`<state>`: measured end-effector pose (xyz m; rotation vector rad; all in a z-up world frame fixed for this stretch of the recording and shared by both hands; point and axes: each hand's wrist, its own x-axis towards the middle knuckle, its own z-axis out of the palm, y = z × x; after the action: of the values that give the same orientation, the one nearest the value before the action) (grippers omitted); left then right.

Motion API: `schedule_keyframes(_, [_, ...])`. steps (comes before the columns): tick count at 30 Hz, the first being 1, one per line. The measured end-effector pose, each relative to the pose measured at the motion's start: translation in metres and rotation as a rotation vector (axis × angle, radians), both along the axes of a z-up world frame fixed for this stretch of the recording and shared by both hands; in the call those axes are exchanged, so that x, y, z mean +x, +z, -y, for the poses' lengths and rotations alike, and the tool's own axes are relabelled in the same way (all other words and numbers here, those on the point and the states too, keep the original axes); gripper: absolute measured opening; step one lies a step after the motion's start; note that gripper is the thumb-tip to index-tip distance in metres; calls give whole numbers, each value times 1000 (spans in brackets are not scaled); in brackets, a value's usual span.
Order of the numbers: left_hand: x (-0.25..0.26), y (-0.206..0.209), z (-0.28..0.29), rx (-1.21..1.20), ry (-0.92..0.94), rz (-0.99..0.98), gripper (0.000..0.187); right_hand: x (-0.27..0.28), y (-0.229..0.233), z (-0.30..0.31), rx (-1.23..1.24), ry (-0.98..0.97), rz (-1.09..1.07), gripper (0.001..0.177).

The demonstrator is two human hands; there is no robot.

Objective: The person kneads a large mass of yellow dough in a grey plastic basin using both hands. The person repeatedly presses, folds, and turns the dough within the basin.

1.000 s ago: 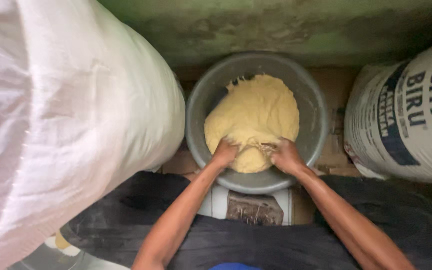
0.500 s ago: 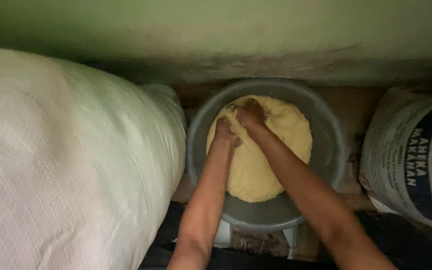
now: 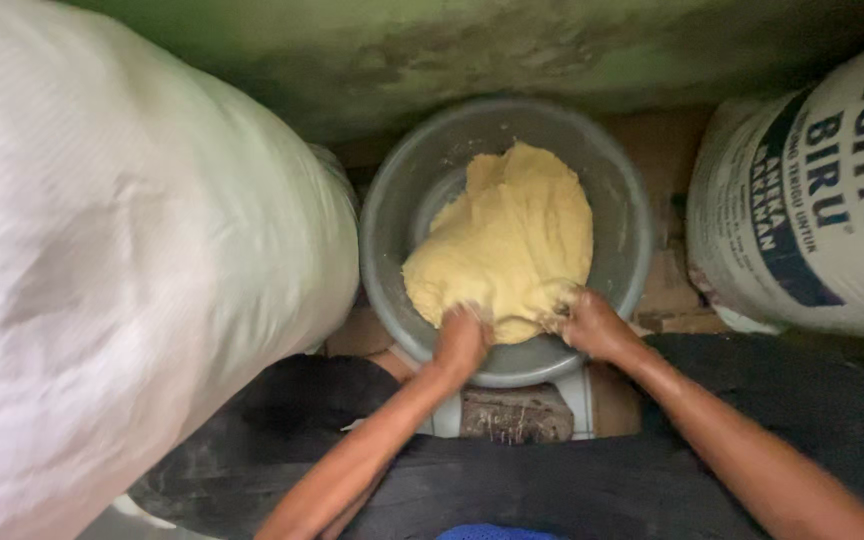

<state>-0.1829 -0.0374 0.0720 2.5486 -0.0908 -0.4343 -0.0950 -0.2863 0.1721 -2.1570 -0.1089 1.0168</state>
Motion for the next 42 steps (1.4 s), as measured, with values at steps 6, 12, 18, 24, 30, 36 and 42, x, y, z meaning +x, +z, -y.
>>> schedule_keyframes(6, [32,21,28,258,-399,-103,24,31,-18,-23,-156,651,521,17])
schedule_keyframes(12, [143,-74,23,372,-289,-84,29,129,-99,-74,-252,524,262,21])
schedule_keyframes(18, [194,-61,17,280,-115,-107,24,127,-103,-81,-261,347,425,30])
schedule_keyframes(24, [73,14,-23,75,-234,-48,24,15,-71,-49,6,155,643,25])
schedule_keyframes(30, [103,25,-23,-509,370,-310,24,27,-27,-37,434,-946,-267,41])
schedule_keyframes(36, [267,-39,8,-649,805,-315,28,163,-73,-104,573,-1134,-196,56])
schedule_keyframes(42, [301,-64,-12,-660,823,-330,35,213,-117,-131,197,-1028,-24,41])
